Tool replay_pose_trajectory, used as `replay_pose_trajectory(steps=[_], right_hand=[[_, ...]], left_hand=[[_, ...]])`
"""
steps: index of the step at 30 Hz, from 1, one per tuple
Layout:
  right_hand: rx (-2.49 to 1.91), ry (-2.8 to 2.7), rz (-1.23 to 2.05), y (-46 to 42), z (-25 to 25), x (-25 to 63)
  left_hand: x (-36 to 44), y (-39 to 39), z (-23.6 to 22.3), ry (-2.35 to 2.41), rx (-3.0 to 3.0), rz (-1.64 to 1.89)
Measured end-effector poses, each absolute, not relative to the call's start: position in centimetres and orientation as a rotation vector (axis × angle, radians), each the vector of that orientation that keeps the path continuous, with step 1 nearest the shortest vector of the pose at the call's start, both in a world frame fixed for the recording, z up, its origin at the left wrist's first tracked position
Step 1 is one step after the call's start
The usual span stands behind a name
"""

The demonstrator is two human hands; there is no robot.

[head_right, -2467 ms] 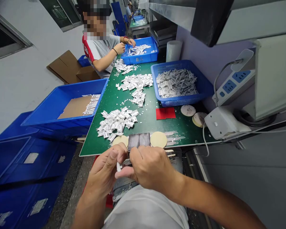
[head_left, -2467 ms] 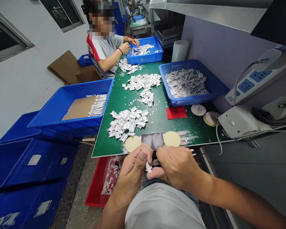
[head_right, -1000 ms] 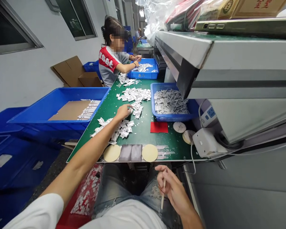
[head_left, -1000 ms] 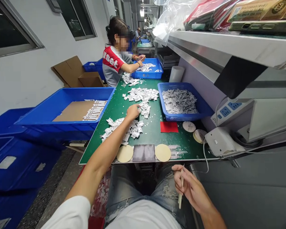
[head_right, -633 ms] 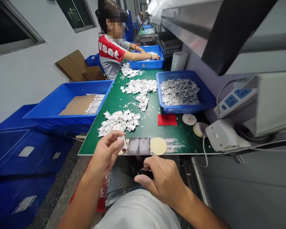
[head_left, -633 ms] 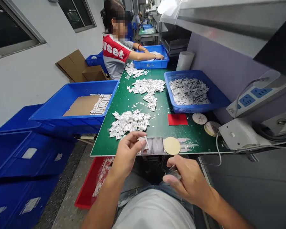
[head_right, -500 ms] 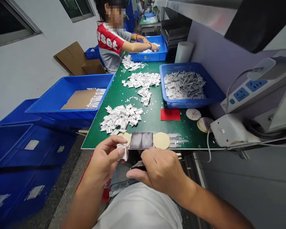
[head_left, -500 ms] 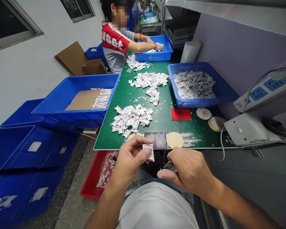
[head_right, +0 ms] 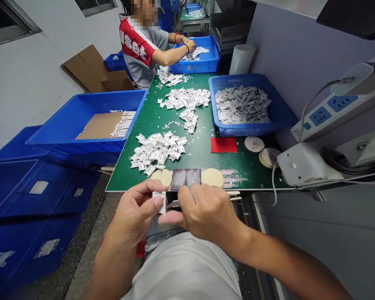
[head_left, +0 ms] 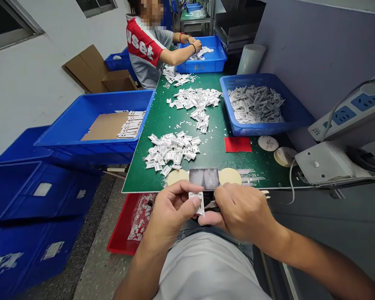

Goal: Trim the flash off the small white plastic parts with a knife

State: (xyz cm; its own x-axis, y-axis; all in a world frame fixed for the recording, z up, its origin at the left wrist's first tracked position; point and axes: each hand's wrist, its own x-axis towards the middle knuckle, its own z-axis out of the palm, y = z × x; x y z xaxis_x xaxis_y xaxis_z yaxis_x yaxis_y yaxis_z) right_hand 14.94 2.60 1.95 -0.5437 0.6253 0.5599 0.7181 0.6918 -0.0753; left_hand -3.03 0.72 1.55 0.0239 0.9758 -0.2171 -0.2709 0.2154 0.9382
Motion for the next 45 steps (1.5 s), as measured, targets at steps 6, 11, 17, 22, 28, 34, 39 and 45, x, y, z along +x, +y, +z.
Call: replay_pose_trajectory(steps=[6,11,17,22,28,34,39,45], right_hand=[[-1.047,-2.313,-0.256,2.6,1.7,14.7],[-1.055,-2.304,-0.288,2.5,1.3,14.8],[-1.028,-2.269,-0.318,2.6,1.6,14.7],[-0.958,-2.248,-0.206,2.6,0.9,14.6],[-0.827,-2.095,0.741,2.6,0.6,14.2],[-0.811,-2.005,1.429,2.2,2.4,14.7],[-0.851,-2.192,0.507,1.9,1.7,14.6],[-0.942,-2.246,-0.080,2.4,1.7,14.3]], left_hand=[[-3.1,0.7,1.4,1.109,0.824,1.153],[-3.0,0.6,1.5,1.086,0.817,1.179],[-3.1,0.6,1.4,1.079,0.851,1.178],[-2.9,0.4,1.3,1.079,0.838,1.183],[-2.0,0.4,2.1,1.118,1.064,1.326],[-1.5,0.2,2.3,0.951,1.134,1.264],[-1.2,0.3,2.4,1.015,1.156,1.286],[-1.5,0.3,3.0,1.030,1.234,1.219]])
